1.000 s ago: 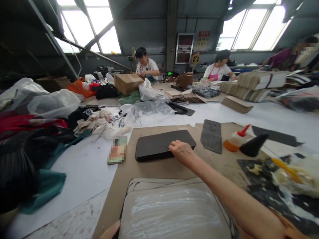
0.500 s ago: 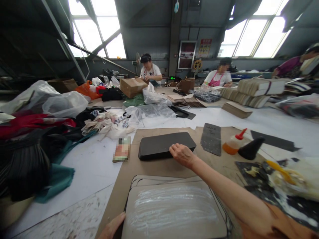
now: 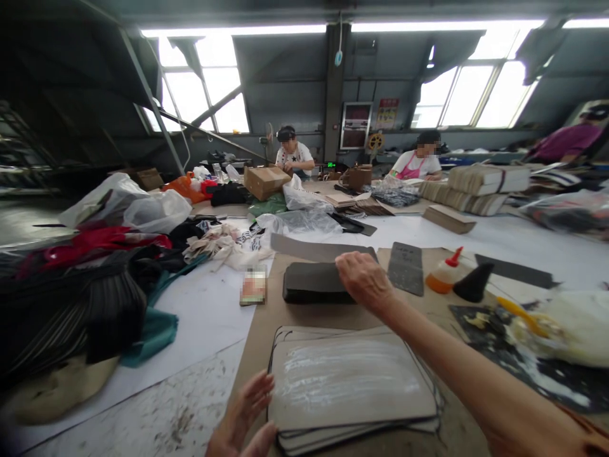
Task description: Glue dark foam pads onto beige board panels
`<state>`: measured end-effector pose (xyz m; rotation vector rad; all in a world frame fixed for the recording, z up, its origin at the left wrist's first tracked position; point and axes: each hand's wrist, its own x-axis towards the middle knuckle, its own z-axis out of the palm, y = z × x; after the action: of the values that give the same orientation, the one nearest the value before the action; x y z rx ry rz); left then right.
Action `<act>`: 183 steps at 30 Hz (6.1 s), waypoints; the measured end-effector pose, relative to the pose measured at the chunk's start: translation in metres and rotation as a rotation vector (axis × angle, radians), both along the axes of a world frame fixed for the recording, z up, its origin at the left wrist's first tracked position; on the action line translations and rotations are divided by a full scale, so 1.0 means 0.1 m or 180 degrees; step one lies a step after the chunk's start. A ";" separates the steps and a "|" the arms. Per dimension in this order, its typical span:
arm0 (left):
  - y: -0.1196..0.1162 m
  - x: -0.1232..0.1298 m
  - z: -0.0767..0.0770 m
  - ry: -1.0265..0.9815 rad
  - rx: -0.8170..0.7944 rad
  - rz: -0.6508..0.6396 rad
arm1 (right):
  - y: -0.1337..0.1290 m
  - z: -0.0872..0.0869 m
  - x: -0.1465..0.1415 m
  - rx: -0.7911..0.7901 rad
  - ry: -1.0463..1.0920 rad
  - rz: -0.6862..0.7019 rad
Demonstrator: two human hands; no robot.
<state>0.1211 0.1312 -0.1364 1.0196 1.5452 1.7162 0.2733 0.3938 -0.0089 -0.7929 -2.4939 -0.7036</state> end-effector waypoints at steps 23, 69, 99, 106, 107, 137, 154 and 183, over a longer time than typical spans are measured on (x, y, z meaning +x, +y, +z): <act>0.75 0.08 1.07 -0.3332 0.0051 -0.0359 | -0.17 -0.74 0.20 -0.3228 0.0554 -0.1095; 0.38 -0.02 0.27 0.1405 -0.2121 -0.0174 | -0.79 -0.97 1.37 -0.2409 0.0028 -0.2177; 0.30 -0.15 -0.12 0.0746 -0.2401 -0.0150 | -0.78 -0.88 1.25 -0.2707 -0.0118 -0.2460; 0.31 -0.11 -0.01 0.0758 -0.2388 -0.0145 | -0.80 -0.83 1.26 -0.2857 -0.0109 -0.2368; 0.32 -0.10 0.01 0.0767 -0.2408 -0.0162 | -0.81 -0.82 1.26 -0.2866 -0.0106 -0.2366; 0.31 -0.18 0.14 -0.0273 -0.1829 0.0064 | -0.77 -0.87 1.45 -0.3920 0.1255 -0.2142; 0.23 -0.29 0.11 -0.0777 -0.2146 -0.0302 | -0.81 -0.87 1.31 -0.3741 0.0890 -0.1992; 0.34 -0.38 0.08 -0.0716 -0.1733 -0.0461 | -0.67 -1.15 1.44 -0.3634 0.0542 -0.1870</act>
<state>0.0829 0.1649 -0.1284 0.6171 1.6156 1.1656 0.4175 0.3272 -0.1235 -1.8852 -2.3459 0.7438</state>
